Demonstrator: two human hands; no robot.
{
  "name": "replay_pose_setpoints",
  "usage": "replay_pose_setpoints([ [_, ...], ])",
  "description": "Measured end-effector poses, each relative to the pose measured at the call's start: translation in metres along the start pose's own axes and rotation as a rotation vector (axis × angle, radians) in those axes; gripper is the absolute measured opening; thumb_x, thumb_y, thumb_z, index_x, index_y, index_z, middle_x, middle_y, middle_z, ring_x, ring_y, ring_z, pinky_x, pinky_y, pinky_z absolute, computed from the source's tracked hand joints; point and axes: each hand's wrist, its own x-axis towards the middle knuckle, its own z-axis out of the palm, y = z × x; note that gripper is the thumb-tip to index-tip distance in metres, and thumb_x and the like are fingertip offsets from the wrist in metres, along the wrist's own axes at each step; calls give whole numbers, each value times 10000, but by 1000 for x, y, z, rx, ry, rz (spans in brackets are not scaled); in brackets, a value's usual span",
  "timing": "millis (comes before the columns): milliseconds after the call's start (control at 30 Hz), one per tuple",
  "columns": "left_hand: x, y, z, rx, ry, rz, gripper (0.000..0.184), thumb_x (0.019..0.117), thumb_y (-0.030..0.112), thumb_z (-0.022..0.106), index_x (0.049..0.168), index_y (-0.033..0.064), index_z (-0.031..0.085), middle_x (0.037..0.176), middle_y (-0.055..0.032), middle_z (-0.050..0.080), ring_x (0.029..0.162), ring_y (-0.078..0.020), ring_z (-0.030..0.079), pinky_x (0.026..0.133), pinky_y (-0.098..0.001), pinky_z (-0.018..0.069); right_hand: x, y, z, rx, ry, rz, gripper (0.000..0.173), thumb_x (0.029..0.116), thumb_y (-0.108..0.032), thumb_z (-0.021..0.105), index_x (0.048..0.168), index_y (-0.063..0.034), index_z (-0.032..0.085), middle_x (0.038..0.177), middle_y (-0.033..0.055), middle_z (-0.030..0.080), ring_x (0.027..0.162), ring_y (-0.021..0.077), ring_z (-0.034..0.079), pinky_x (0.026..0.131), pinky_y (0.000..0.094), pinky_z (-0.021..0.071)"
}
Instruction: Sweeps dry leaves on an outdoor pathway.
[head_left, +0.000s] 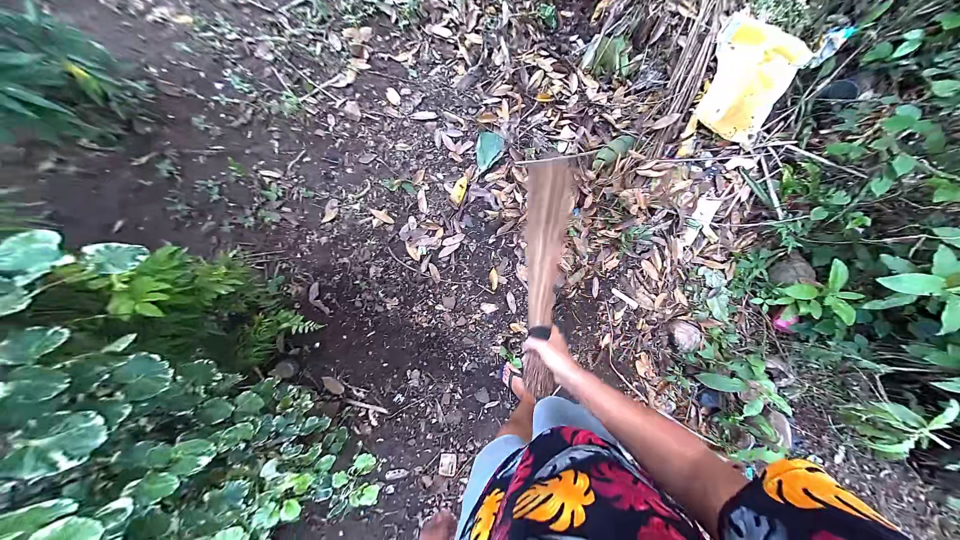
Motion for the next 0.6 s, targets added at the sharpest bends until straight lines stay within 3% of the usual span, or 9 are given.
replay_pose_setpoints([
  [67,27,3,1,-165,39,64,365,1097,164,466,1337,-105,525,1110,-271,661,918,-281,660,833,-450,544,-20,22,29,-49,-182,151,601,887,-63,709,1416,9,432,1039,202,663,793,273,689,745,445,603],
  [100,33,17,-2,-212,45,72,353,1093,148,468,1354,-85,514,1092,-249,665,875,-255,661,798,-430,552,-23,35,42,-76,-248,214,555,885,-56,714,1381,14,474,1027,194,663,781,266,684,734,437,599],
  [200,29,70,-16,-292,83,172,361,1074,102,480,1398,-57,499,1101,-231,660,839,-225,653,767,-397,554,-3,57,67,-175,-384,385,414,888,-101,730,1247,29,572,976,162,670,776,234,683,738,416,600],
  [267,20,93,-24,-317,108,260,340,1070,86,465,1378,-51,503,1042,-188,667,785,-173,654,719,-341,558,14,39,64,-193,-467,474,308,967,-155,648,1212,13,568,918,115,639,747,184,639,722,371,568],
  [300,14,101,-28,-326,120,282,333,1070,76,459,1375,-49,502,1023,-170,668,774,-155,651,710,-320,553,26,26,55,-158,-475,471,221,992,-166,593,1151,-14,569,833,77,620,679,152,621,661,330,559],
  [367,6,104,-34,-333,143,296,330,1069,64,454,1374,-50,506,1008,-156,676,766,-134,655,716,-299,557,57,-4,18,-38,-414,372,208,1004,-177,543,1148,-29,568,791,61,626,648,140,621,633,313,554],
  [467,5,71,-36,-355,160,248,335,1071,66,458,1373,-70,501,1022,-176,671,784,-142,648,741,-315,557,129,-25,-50,134,-61,198,273,977,-198,587,1160,2,551,821,104,645,657,177,642,617,344,572],
  [533,6,33,-29,-377,158,152,338,1073,76,448,1367,-83,499,1046,-203,657,792,-163,637,744,-341,553,150,-37,-77,118,215,129,372,903,-141,698,1206,37,577,927,157,660,738,229,658,673,396,580],
  [600,1,0,-20,-382,137,-2,337,1094,114,437,1356,-92,490,1060,-215,643,815,-183,624,764,-364,542,148,-38,-84,45,316,85,463,861,-115,746,1260,45,574,1057,192,657,859,266,670,771,436,582],
])
